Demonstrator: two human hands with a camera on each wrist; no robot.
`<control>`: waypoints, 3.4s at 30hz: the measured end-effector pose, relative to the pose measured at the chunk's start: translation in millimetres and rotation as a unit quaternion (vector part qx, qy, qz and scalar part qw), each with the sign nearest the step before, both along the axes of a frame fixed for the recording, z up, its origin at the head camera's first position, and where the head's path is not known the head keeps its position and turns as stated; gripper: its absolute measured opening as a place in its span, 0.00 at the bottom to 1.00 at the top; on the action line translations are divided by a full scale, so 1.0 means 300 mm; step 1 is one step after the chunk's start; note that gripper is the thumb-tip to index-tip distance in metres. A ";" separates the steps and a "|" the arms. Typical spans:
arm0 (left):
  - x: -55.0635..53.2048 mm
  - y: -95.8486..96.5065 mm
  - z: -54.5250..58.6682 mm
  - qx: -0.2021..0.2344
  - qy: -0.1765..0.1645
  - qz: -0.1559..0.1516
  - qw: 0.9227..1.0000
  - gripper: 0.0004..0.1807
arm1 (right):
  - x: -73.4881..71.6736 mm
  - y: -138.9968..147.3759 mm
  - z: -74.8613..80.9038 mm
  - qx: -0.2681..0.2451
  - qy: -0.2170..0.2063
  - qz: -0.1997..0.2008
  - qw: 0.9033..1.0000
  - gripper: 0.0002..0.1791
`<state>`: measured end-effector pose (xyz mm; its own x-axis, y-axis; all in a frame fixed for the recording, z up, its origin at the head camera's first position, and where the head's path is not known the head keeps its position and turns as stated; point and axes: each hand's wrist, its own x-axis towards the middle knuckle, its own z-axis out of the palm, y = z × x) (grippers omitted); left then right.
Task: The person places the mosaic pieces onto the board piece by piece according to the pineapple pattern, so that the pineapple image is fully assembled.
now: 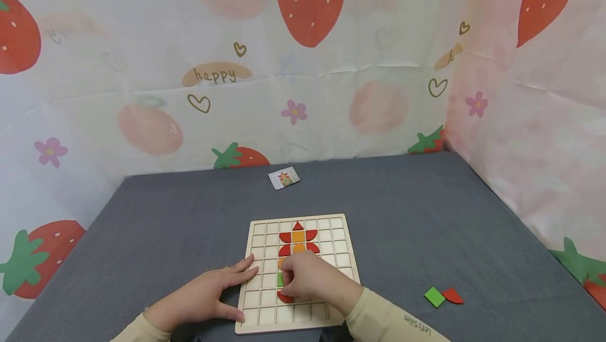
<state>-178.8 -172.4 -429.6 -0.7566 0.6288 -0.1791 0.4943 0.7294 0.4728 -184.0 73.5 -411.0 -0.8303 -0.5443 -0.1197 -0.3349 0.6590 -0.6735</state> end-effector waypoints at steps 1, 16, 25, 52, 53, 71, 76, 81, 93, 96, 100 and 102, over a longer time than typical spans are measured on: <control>0.000 0.000 0.000 0.000 -0.001 0.000 1.000 0.49 | 0.000 0.002 0.002 -0.001 0.002 0.002 1.000 0.12; 0.003 0.001 0.005 0.001 -0.001 -0.005 1.000 0.49 | 0.003 0.035 0.003 0.009 0.018 0.076 0.997 0.11; 0.003 0.000 0.009 0.000 -0.005 -0.002 1.000 0.49 | 0.004 0.024 0.005 0.016 0.034 0.062 0.997 0.12; 0.000 0.002 0.007 0.000 -0.003 -0.001 1.000 0.48 | -0.010 0.020 0.007 0.029 0.054 0.064 0.996 0.11; -0.001 0.002 0.007 0.000 -0.003 -0.001 1.000 0.48 | -0.009 0.021 0.006 0.029 0.053 0.063 0.996 0.11; 0.005 0.005 0.011 0.001 -0.006 0.000 1.000 0.49 | -0.042 0.156 0.061 -0.005 0.046 0.042 0.998 0.06; 0.004 0.006 0.011 0.000 -0.004 0.002 1.000 0.49 | -0.050 0.229 0.083 0.006 0.049 0.035 0.998 0.04; 0.004 0.006 0.011 0.000 -0.002 0.000 1.000 0.49 | -0.047 0.299 0.119 0.004 0.043 0.027 0.999 0.03; 0.006 0.004 0.011 0.001 -0.002 0.001 1.000 0.48 | -0.025 0.486 0.152 0.010 0.024 0.021 0.999 0.05; 0.006 0.004 0.011 0.001 -0.001 0.003 1.000 0.48 | -0.023 0.539 0.147 0.009 0.018 0.026 0.999 0.05; 0.006 0.003 0.009 0.001 0.001 0.003 1.000 0.48 | -0.019 0.608 0.143 0.001 0.000 0.037 0.999 0.07; 0.005 0.002 0.006 0.000 0.003 0.002 1.000 0.48 | -0.017 0.641 0.138 -0.003 -0.005 0.044 0.999 0.07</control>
